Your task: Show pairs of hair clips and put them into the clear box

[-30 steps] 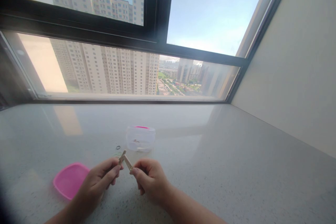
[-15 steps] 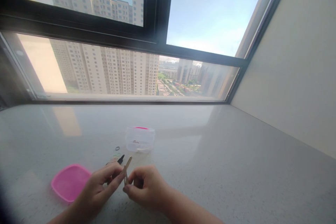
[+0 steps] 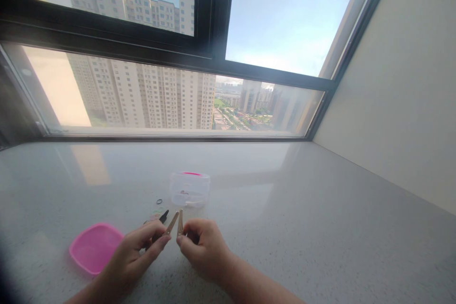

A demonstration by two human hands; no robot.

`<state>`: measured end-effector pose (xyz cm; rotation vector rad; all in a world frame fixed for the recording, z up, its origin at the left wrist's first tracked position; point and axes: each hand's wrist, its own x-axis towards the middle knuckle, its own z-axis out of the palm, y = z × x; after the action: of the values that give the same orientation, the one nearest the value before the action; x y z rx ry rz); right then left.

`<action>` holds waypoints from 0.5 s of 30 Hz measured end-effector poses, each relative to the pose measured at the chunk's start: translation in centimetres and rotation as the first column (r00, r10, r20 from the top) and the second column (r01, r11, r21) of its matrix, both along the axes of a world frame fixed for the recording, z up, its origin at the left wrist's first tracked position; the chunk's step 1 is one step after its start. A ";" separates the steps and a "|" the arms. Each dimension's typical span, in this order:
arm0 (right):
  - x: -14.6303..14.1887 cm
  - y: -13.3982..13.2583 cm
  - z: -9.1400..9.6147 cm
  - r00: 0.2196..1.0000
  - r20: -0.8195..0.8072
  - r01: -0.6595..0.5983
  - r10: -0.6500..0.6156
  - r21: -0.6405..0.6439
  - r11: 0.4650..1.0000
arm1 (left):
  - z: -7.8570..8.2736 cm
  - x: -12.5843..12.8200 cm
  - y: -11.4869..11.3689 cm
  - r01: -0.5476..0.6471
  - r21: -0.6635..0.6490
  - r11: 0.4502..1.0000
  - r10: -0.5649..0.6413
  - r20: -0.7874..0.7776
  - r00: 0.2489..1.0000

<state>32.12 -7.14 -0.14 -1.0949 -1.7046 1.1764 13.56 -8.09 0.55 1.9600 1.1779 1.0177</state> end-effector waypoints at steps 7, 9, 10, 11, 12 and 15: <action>0.0 0.3 0.0 0.994 -0.069 0.082 -0.085 -0.047 0.996 | 0.2 0.1 0.0 -0.013 -0.022 1.000 0.014 0.021 1.000; 0.0 0.2 0.2 0.988 -0.093 0.117 -0.121 -0.047 0.992 | 0.3 0.1 0.0 -0.021 -0.027 0.999 0.022 0.040 0.999; 0.0 0.2 0.3 0.985 -0.111 0.131 -0.136 -0.049 0.990 | 0.4 0.1 0.0 -0.025 -0.032 0.999 0.026 0.052 0.998; 0.0 0.2 0.4 0.980 -0.134 0.142 -0.148 -0.053 0.988 | 0.4 0.1 0.0 -0.030 -0.037 0.999 0.032 0.067 0.997; 0.0 0.3 0.5 0.974 -0.163 0.152 -0.159 -0.058 0.987 | 0.4 0.0 -0.1 -0.033 -0.043 0.999 0.037 0.085 0.996; -0.1 0.3 0.7 0.950 -0.243 0.186 -0.195 -0.060 0.981 | 0.2 0.0 -0.1 -0.033 -0.067 0.997 0.043 0.143 0.989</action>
<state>32.07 -6.85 0.53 -1.0601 -1.3598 1.1709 13.54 -8.15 0.79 1.7887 1.1570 1.1078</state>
